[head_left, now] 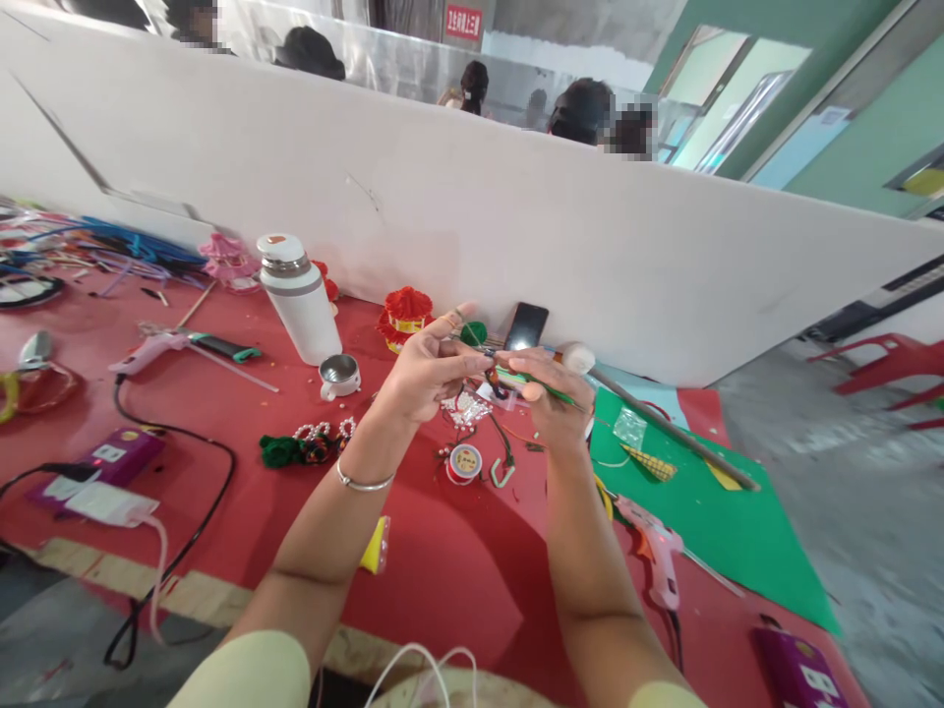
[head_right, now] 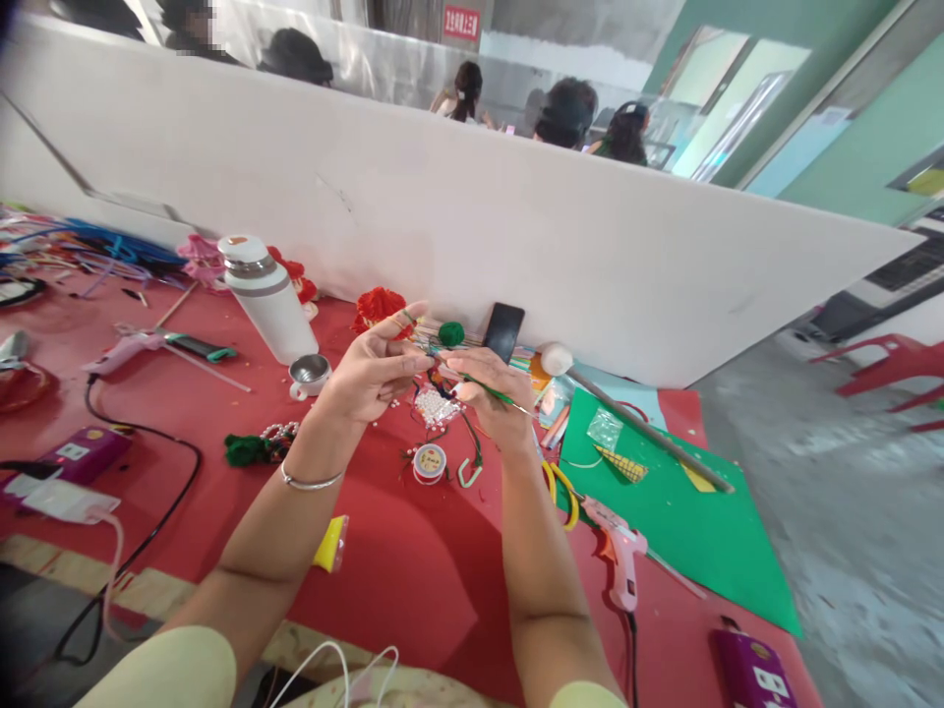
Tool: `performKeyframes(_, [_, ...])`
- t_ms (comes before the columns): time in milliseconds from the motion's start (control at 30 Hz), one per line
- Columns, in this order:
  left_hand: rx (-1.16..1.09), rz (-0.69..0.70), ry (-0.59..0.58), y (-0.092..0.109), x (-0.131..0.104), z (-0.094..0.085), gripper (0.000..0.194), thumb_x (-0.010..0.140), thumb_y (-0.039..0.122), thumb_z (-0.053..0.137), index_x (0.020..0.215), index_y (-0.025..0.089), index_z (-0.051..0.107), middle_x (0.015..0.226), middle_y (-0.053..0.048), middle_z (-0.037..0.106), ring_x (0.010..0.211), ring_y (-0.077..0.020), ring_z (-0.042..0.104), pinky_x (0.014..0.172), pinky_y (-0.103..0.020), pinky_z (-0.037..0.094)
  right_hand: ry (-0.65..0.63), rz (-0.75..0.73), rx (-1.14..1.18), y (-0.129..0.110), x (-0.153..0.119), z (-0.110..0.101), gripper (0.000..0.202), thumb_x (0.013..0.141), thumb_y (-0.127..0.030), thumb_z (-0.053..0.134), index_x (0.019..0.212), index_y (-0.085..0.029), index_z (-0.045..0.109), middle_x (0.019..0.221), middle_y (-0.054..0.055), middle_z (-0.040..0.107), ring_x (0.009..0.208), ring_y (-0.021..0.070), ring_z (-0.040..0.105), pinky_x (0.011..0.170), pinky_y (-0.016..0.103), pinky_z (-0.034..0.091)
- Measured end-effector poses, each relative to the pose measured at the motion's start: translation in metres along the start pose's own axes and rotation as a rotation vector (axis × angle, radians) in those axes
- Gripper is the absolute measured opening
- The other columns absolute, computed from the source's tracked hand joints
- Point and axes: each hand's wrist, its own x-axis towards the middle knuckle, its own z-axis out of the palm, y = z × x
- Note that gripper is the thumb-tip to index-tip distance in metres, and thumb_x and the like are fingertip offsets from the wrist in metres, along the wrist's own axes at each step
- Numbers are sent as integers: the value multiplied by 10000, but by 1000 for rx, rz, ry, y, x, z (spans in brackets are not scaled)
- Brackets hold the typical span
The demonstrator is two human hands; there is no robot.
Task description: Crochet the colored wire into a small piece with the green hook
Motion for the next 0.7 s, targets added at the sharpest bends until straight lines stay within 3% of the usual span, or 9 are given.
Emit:
performKeyframes(200, [15,-27,0,0,1,-3,829,644,184,986,1422,213,699,629,37,719,379,-22,305,384,-249,121,-83,1,42,-2,1,-6,305,969,-494,793,1254,-395,837,1188,25,891,1086,254,847,954,464,689])
performKeyframes(400, [32,-10,-6,1,2,-6,642,648,172,967,1258,238,779,598,54,657,374,-20,277,375,-252,111,-146,-6,16,-2,4,-16,293,965,-496,800,1242,-408,836,1135,22,899,1056,259,856,903,477,696])
performKeyframes(700, [11,-102,-127,0,1,-10,533,639,146,911,1161,241,860,619,45,620,386,-11,254,394,-249,103,-137,207,141,-18,3,-25,289,977,-562,760,1017,-305,887,954,56,892,925,263,842,855,475,700])
